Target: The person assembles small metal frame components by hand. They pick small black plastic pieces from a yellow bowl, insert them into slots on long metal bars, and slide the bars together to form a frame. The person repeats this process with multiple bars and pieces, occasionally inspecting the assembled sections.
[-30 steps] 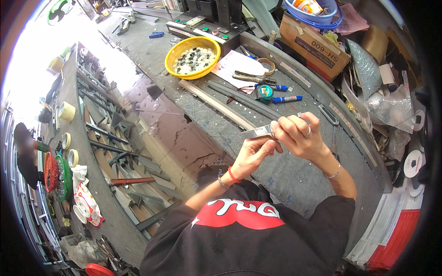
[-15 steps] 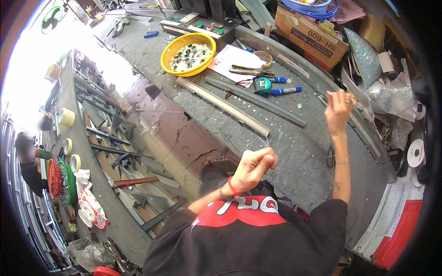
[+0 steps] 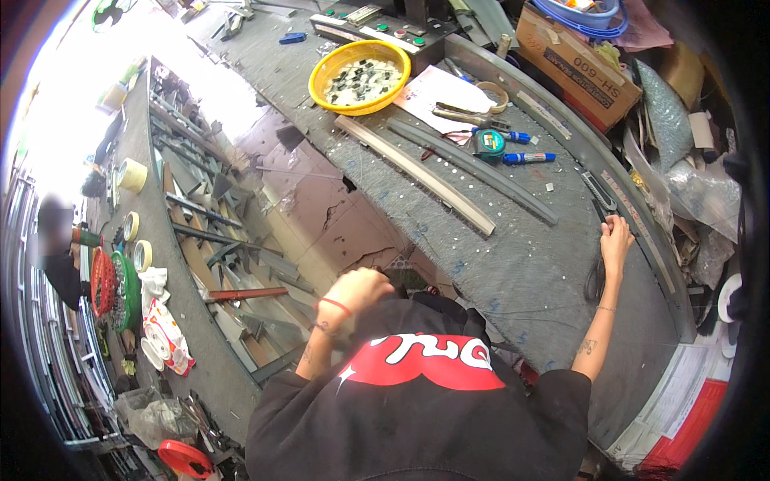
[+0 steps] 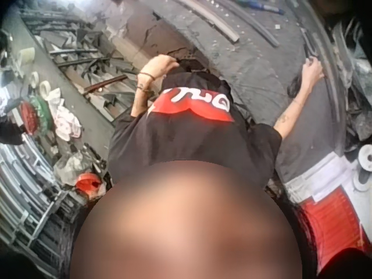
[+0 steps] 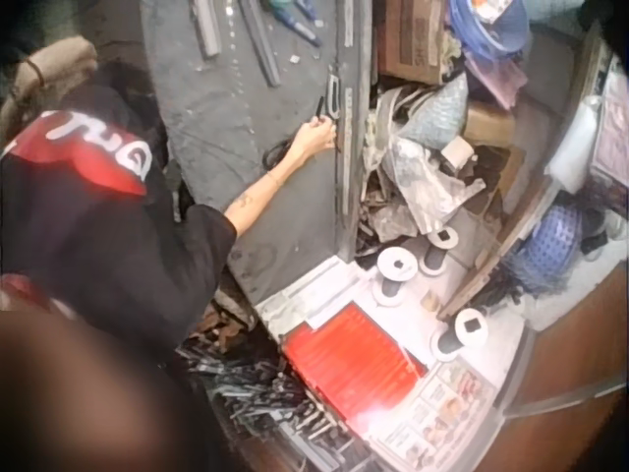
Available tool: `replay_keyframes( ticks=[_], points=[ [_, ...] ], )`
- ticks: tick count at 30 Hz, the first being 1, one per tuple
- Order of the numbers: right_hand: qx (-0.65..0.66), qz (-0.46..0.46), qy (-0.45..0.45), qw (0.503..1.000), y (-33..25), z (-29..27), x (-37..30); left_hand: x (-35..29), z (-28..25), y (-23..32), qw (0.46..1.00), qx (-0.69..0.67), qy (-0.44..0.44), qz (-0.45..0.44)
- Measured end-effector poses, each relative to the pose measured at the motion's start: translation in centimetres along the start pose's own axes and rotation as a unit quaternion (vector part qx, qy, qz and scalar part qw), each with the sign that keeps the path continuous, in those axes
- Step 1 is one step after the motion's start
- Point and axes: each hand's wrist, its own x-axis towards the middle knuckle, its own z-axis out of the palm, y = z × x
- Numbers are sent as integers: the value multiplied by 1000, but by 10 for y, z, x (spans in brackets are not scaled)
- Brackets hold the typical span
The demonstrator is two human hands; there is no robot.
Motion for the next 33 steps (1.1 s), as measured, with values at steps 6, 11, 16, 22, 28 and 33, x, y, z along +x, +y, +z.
replay_keyframes(
  ticks=[6,11,16,22,28,33],
  points=[
    [-15,-72,90,993,-54,-25,-12,49,-6,-99,952,-67,296,23],
    [175,-169,38,969,-120,-56,-34,165,-4,-126,802,-447,390,66],
    [301,-239,-73,920,-163,-60,-71,188,17,-77,684,-670,267,107],
    [443,-185,-394,784,-195,-14,-129,81,70,15,949,-212,162,169],
    [513,-73,-568,639,-233,9,-121,35,91,98,960,-135,36,242],
    [597,-43,-552,581,-248,6,-129,31,89,114,920,-23,30,391]
  ],
)
